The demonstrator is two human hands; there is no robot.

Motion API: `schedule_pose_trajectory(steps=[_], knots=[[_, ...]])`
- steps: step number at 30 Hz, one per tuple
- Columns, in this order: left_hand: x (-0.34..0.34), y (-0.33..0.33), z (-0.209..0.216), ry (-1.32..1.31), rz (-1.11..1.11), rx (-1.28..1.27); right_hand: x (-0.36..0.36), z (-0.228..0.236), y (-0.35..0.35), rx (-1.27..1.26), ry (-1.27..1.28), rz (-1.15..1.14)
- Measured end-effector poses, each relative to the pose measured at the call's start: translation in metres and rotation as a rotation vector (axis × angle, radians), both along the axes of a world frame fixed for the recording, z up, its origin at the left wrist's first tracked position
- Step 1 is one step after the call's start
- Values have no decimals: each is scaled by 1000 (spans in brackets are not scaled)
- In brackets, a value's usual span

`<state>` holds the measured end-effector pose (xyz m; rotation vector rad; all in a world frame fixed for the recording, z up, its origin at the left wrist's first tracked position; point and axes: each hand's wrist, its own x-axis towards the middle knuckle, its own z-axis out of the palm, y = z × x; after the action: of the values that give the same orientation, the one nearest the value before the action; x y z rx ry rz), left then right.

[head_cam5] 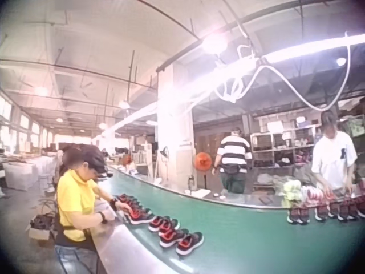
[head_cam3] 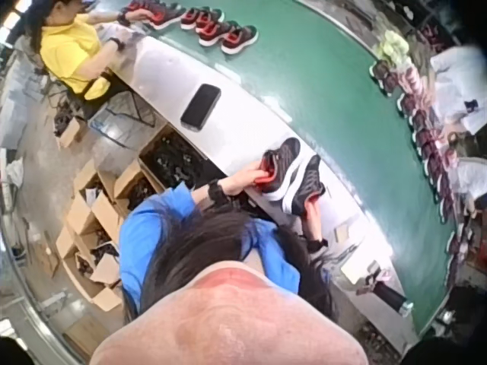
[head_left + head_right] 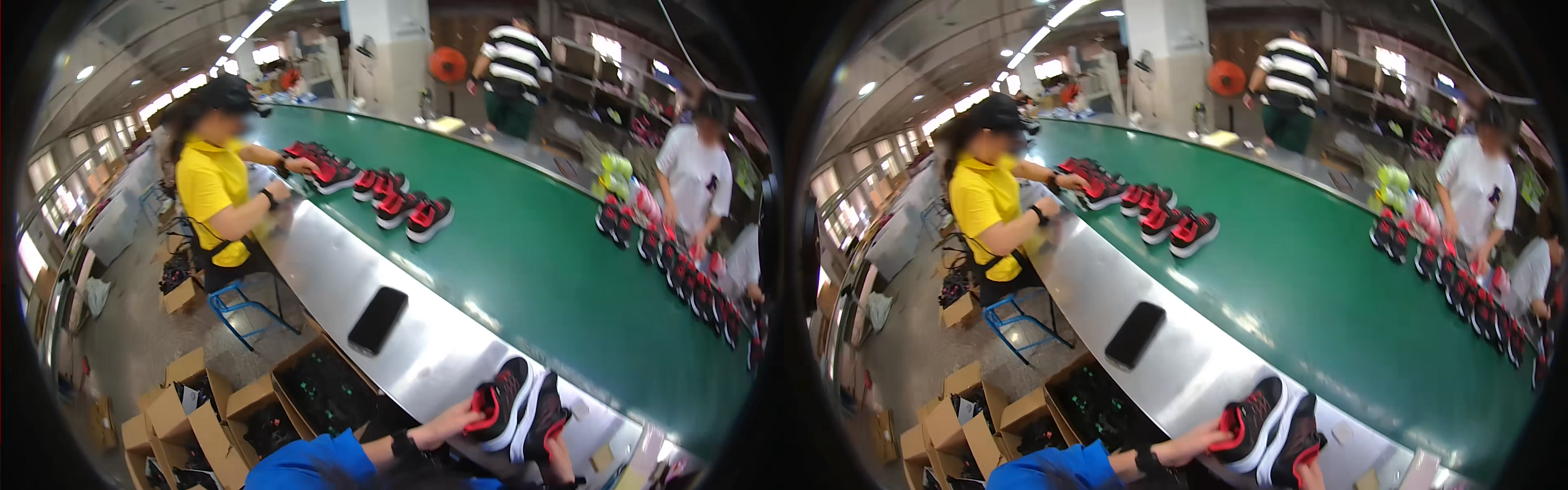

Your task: The person picks pairs of black and red sneakers from a green conveyor belt, inspects them by turning them over and checking the laces and interior, then places them back on the belt. The person also briefly uses a handheld scanner on the shoes.

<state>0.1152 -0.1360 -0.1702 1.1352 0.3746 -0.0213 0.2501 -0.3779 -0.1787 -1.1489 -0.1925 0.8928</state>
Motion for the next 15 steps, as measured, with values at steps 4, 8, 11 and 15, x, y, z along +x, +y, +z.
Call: schedule_pose_trajectory(steps=[4, 8, 11, 15], knots=[[0, 6, 36, 117, -79, -365, -7, -20, 10, 141, 237, 63], [-14, 12, 29, 13, -76, -527, -12, 9, 25, 26, -355, 149], [-18, 25, 20, -14, -75, -393, -1, 28, 19, -164, -194, 122], [-10, 26, 51, -29, 59, -115, -1, 42, 24, -159, -271, -33]])
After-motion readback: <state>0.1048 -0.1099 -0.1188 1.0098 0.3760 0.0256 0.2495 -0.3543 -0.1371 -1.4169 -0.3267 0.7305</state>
